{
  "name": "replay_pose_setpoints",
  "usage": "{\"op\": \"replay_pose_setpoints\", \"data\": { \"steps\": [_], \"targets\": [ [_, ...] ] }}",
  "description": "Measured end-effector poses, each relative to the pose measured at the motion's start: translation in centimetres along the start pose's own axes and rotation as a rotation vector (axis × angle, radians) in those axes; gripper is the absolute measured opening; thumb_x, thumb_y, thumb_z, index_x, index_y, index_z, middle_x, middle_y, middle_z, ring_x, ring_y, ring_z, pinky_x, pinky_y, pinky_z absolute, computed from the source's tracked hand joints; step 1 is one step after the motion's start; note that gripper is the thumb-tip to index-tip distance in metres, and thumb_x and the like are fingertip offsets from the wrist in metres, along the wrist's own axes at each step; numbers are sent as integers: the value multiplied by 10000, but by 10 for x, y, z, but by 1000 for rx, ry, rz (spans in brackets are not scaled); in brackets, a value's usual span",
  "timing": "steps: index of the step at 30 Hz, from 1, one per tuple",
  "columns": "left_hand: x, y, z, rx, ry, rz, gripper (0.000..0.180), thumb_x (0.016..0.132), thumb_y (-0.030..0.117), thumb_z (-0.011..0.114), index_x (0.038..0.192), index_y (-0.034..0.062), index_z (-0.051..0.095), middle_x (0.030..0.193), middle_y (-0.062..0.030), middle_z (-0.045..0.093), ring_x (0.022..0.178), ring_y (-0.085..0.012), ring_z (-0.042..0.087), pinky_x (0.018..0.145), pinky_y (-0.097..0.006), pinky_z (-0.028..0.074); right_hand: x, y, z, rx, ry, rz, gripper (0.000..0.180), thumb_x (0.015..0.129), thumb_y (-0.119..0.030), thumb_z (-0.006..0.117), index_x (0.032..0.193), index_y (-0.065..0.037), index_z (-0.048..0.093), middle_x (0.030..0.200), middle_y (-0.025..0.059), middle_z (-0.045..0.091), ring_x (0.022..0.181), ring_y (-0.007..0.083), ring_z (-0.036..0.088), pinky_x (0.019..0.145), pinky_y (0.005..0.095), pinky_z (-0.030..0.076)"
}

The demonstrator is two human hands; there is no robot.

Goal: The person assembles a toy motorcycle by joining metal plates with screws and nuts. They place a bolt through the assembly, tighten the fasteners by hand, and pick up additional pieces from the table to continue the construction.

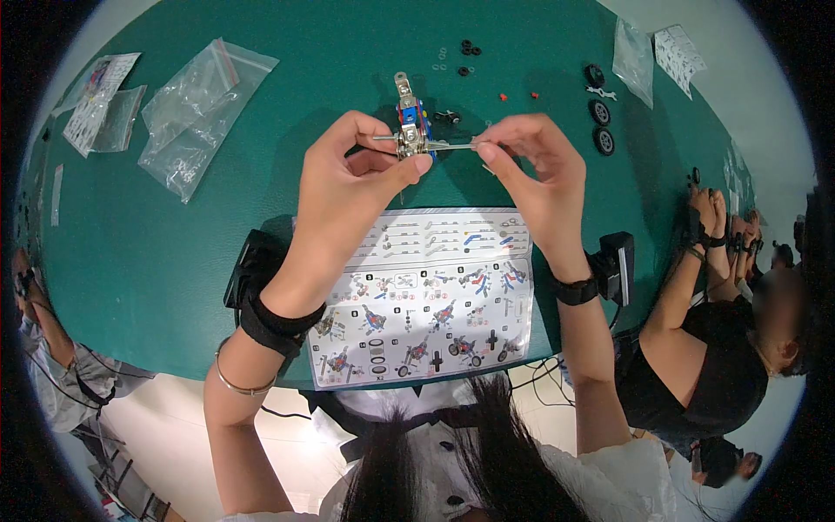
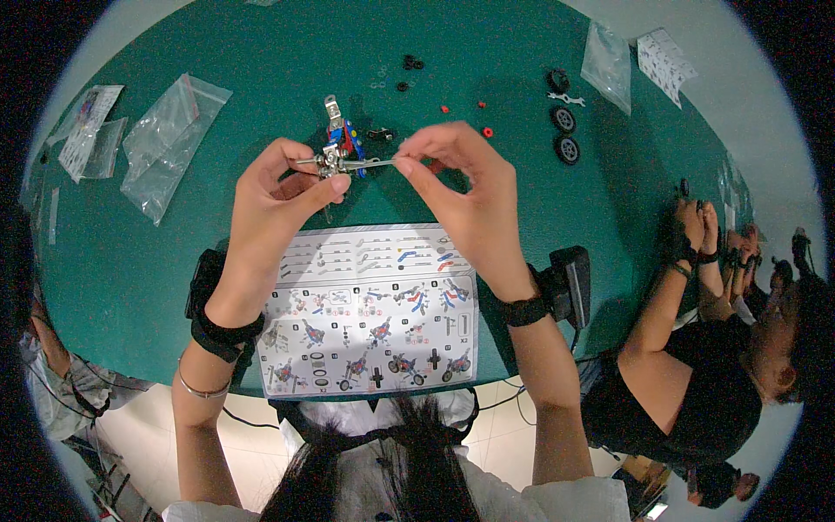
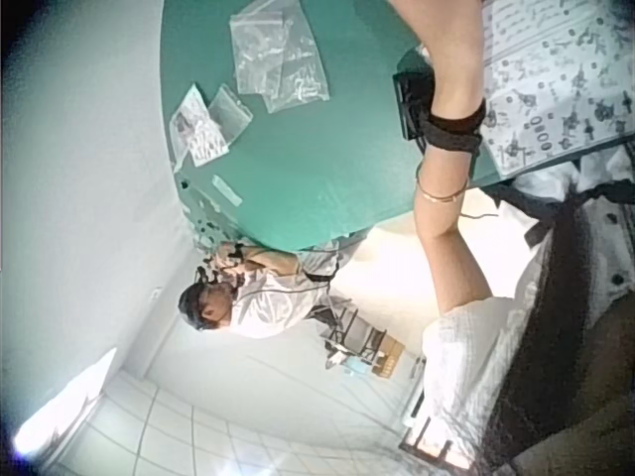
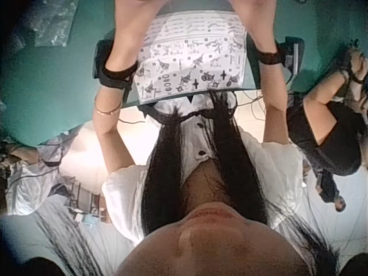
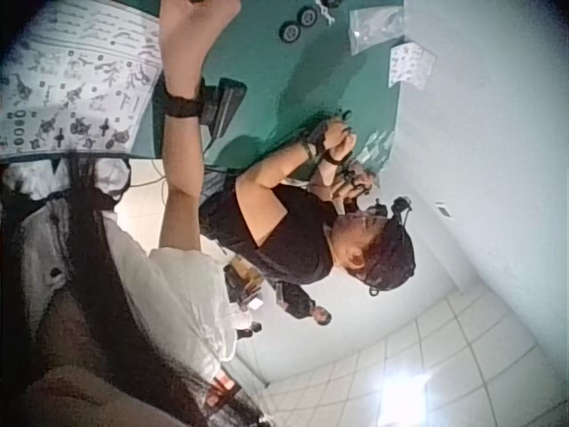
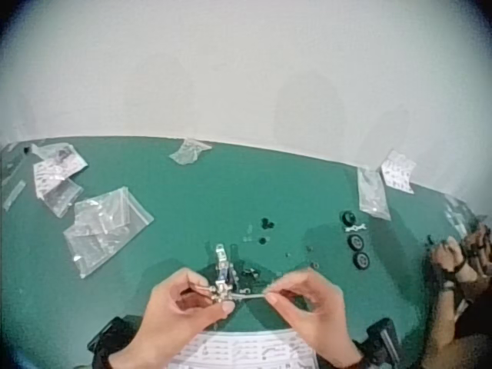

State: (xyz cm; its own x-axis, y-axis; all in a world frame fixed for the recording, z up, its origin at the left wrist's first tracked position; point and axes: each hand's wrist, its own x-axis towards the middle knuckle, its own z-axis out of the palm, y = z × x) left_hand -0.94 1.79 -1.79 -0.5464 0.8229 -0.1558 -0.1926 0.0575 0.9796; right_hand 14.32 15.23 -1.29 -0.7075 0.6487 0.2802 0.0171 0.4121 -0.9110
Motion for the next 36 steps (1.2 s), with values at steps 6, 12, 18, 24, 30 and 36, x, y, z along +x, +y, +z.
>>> {"op": "replay_pose_setpoints", "data": {
  "steps": [6, 12, 18, 24, 30, 36],
  "targets": [
    [0, 1, -1, 1, -37, 2, 243, 779, 56, 745, 877, 79, 524, 848, -5, 611, 779, -86, 602, 703, -218, 470, 0, -6, 0, 116, -33, 107, 169, 840, -26, 663, 1001, 14, 629, 953, 63, 674, 883, 100, 623, 778, 225, 482],
    [-2, 7, 2, -28, -77, -13, 198, 818, 59, 702, 871, 70, 512, 833, -24, 605, 806, -120, 625, 749, -242, 483, 0, -5, -4, 240, -62, 215, 123, 855, -21, 647, 973, 12, 656, 944, 58, 677, 880, 95, 617, 798, 221, 483],
    [-1, 5, 0, -69, -99, 4, 152, 848, 50, 662, 876, 60, 513, 831, -28, 609, 809, -122, 628, 751, -242, 477, -1, -7, -4, 177, -60, 164, 123, 853, -2, 637, 973, 17, 659, 948, 65, 674, 884, 97, 615, 809, 227, 483],
    [-1, 4, -1, -84, -87, 9, 119, 861, 51, 645, 881, 56, 528, 853, -36, 624, 803, -127, 637, 756, -239, 472, -2, -4, -4, 184, -51, 143, 133, 849, 13, 634, 978, 12, 662, 955, 62, 669, 892, 101, 615, 812, 233, 485],
    [-1, 1, 1, -106, -82, 32, 126, 852, 30, 650, 882, 50, 529, 853, -37, 616, 798, -151, 655, 728, -249, 496, -3, -11, -3, 135, -38, 153, 131, 849, 30, 617, 973, 17, 658, 960, 65, 662, 898, 110, 618, 815, 240, 490],
    [-2, 3, 3, -130, -48, 46, 134, 846, 12, 645, 887, 39, 520, 820, -18, 567, 792, -165, 663, 701, -246, 516, -6, -13, -1, 101, -20, 79, 144, 840, 59, 599, 968, 22, 655, 982, 73, 645, 921, 126, 620, 834, 248, 495]
  ]
}}
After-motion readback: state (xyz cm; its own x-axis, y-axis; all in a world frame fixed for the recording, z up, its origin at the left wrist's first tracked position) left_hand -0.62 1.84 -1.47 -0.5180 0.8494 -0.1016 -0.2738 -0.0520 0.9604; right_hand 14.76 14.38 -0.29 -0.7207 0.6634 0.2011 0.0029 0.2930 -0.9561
